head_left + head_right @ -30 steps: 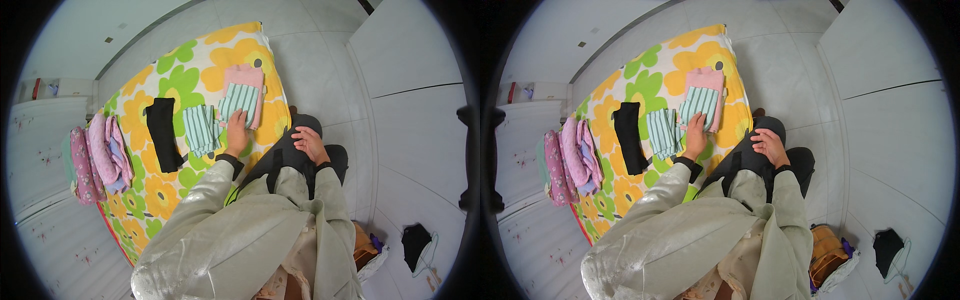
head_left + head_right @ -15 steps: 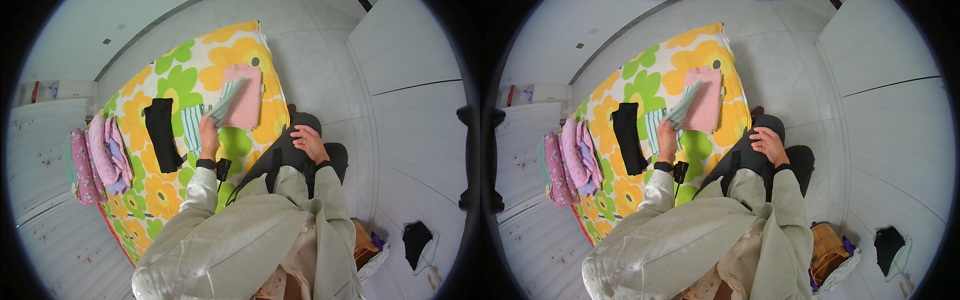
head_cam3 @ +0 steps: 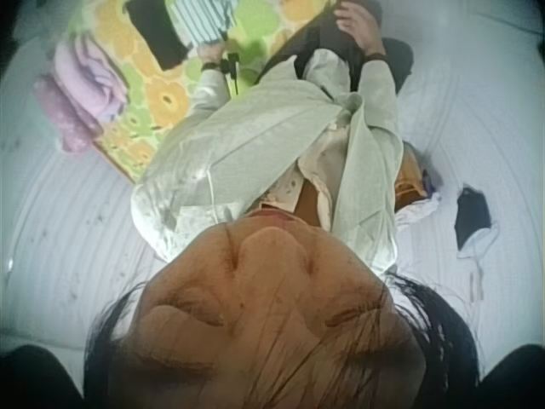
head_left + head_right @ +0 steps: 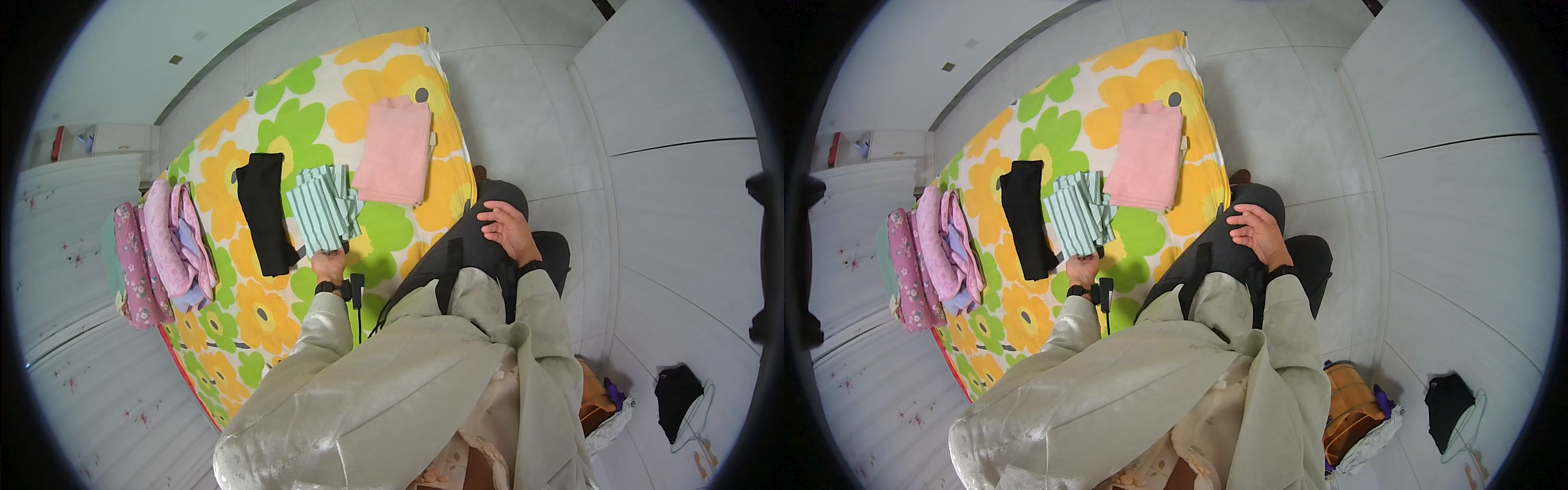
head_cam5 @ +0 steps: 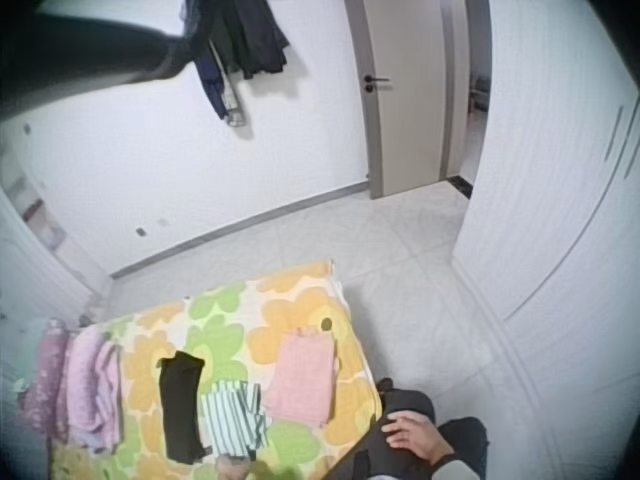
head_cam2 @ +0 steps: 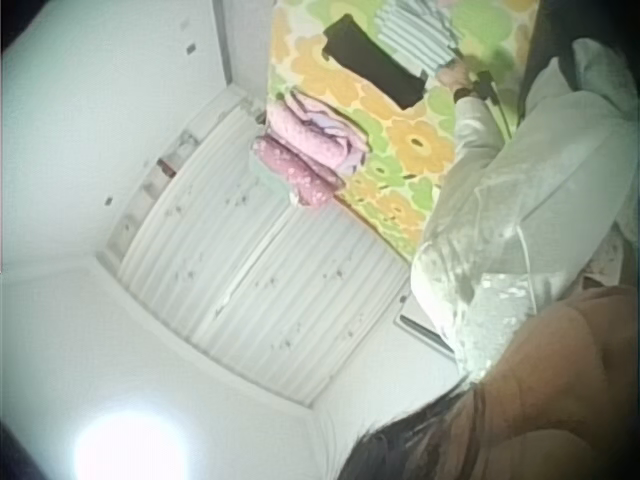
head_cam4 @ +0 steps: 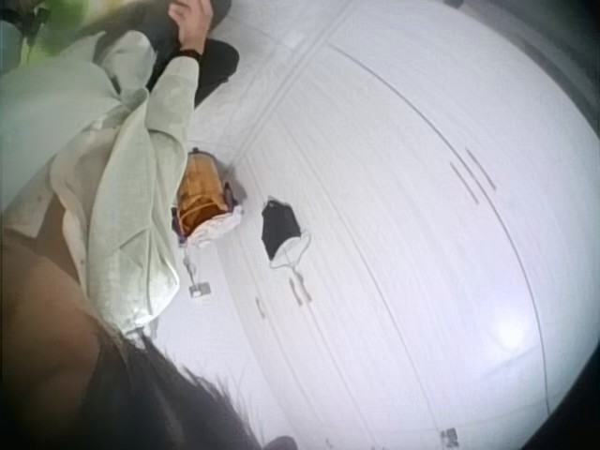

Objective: The person folds a light-colored cloth and then a striped cloth on a floral-patterned mat, smoothing and aligning edges by hand. The folded items are stacked on the mat as the task proceeds.

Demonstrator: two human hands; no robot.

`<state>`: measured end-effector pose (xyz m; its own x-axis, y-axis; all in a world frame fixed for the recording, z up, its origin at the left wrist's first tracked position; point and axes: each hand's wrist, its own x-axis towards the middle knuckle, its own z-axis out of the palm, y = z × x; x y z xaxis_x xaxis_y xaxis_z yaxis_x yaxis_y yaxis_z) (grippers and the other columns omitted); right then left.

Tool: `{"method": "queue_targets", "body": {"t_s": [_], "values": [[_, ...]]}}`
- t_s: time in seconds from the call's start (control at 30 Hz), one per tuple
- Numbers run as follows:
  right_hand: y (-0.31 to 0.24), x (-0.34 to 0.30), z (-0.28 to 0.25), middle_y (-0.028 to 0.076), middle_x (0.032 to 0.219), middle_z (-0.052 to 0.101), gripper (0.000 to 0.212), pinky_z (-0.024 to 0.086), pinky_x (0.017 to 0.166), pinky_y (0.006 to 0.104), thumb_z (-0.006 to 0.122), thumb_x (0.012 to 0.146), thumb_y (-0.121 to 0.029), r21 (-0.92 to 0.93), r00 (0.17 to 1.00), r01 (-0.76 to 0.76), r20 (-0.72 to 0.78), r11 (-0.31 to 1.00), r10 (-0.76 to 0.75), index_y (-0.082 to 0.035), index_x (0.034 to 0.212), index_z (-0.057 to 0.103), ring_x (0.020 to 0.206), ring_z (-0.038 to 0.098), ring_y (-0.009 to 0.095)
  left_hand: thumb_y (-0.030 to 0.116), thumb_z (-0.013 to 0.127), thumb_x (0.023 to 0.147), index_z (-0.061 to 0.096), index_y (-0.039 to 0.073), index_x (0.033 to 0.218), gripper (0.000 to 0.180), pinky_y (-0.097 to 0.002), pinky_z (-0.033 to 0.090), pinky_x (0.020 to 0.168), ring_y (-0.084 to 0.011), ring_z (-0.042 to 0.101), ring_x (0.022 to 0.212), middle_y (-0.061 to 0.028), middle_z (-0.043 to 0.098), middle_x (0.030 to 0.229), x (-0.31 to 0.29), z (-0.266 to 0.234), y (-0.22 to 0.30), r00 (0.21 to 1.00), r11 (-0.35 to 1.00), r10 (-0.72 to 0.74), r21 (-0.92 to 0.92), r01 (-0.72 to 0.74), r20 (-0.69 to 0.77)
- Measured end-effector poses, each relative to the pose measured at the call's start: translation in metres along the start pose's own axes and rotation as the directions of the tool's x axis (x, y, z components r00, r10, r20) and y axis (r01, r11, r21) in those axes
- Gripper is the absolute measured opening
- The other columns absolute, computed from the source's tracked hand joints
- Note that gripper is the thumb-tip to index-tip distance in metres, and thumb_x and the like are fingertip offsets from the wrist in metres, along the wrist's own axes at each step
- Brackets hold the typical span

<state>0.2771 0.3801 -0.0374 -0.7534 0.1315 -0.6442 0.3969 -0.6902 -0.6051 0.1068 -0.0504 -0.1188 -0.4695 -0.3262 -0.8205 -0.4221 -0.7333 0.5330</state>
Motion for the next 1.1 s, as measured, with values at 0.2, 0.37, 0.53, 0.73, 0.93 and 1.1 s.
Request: {"method": "queue_targets", "body": {"t_s": [0.2, 0.37, 0.53, 0.73, 0.93, 1.1], "values": [[-0.003, -0.001, 0.003, 0.011, 0.099, 0.067, 0.026, 0.055, 0.063, 0.0257, 0.048, 0.095, -0.017, -0.005, 1.000, -0.004, 0.001, 1.000, 0.004, -0.005, 0.117, 0.055, 0.071, 0.066, 0.015, 0.012, 0.046, 0.090, 0.047, -0.001, 0.115, 0.028, -0.0351, 0.051, 0.072, -0.0241, 0.058, 0.094, -0.0137, 0.055, 0.111, 0.011, -0.005, 0.008, 0.980, 0.949, 0.197, 0.254, -0.187, -0.014], [-0.001, 0.000, 0.002, 0.011, 0.099, 0.067, 0.026, 0.055, 0.062, 0.0256, 0.048, 0.095, -0.017, -0.001, 1.000, -0.003, 0.002, 1.000, 0.003, -0.005, 0.118, 0.055, 0.071, 0.066, 0.015, 0.013, 0.057, 0.085, 0.052, -0.005, 0.108, 0.029, -0.0319, 0.046, 0.076, -0.0212, 0.056, 0.091, -0.0115, 0.059, 0.102, -0.001, 0.006, 0.019, 0.762, 0.471, 0.615, 0.681, -0.561, 0.202], [0.001, 0.003, 0.000, 0.012, 0.098, 0.067, 0.027, 0.056, 0.062, 0.0256, 0.048, 0.095, -0.017, 0.004, 1.000, -0.004, 0.018, 1.000, 0.004, -0.005, 0.118, 0.055, 0.071, 0.066, 0.016, 0.014, 0.063, 0.082, 0.051, -0.005, 0.114, 0.039, -0.0342, 0.043, 0.083, -0.0225, 0.056, 0.094, -0.0138, 0.060, 0.107, -0.004, 0.028, 0.041, 0.844, 0.434, 0.313, 0.725, -0.534, 0.435], [0.002, 0.001, 0.000, 0.013, 0.098, 0.067, 0.027, 0.056, 0.061, 0.0254, 0.048, 0.095, -0.016, 0.021, 1.000, 0.009, 0.014, 1.000, -0.009, -0.004, 0.118, 0.055, 0.071, 0.067, 0.016, 0.014, 0.067, 0.079, 0.052, -0.005, 0.116, 0.044, -0.0337, 0.044, 0.084, -0.0230, 0.058, 0.096, -0.0133, 0.061, 0.109, -0.010, 0.047, 0.054, 0.864, 0.400, 0.138, 0.771, -0.496, 0.484], [-0.001, 0.000, 0.002, 0.013, 0.099, 0.067, 0.027, 0.056, 0.062, 0.0255, 0.049, 0.095, -0.017, 0.013, 1.000, 0.005, 0.010, 1.000, -0.005, -0.004, 0.117, 0.055, 0.072, 0.067, 0.016, 0.016, 0.071, 0.074, 0.053, -0.003, 0.114, 0.048, -0.0334, 0.045, 0.083, -0.0238, 0.059, 0.094, -0.0114, 0.062, 0.108, -0.035, 0.064, 0.058, 0.886, 0.599, -0.047, 0.723, -0.344, 0.461], [0.000, 0.000, 0.002, 0.012, 0.099, 0.067, 0.026, 0.056, 0.063, 0.0261, 0.048, 0.095, -0.017, -0.009, 1.000, 0.000, -0.015, 1.000, 0.000, -0.005, 0.117, 0.055, 0.071, 0.066, 0.016, 0.010, 0.070, 0.065, 0.053, -0.003, 0.094, 0.037, -0.0375, 0.045, 0.077, -0.0278, 0.056, 0.083, -0.0140, 0.058, 0.092, -0.082, 0.099, 0.042, 0.681, 0.264, 0.388, 0.633, -0.727, 0.621]]}}
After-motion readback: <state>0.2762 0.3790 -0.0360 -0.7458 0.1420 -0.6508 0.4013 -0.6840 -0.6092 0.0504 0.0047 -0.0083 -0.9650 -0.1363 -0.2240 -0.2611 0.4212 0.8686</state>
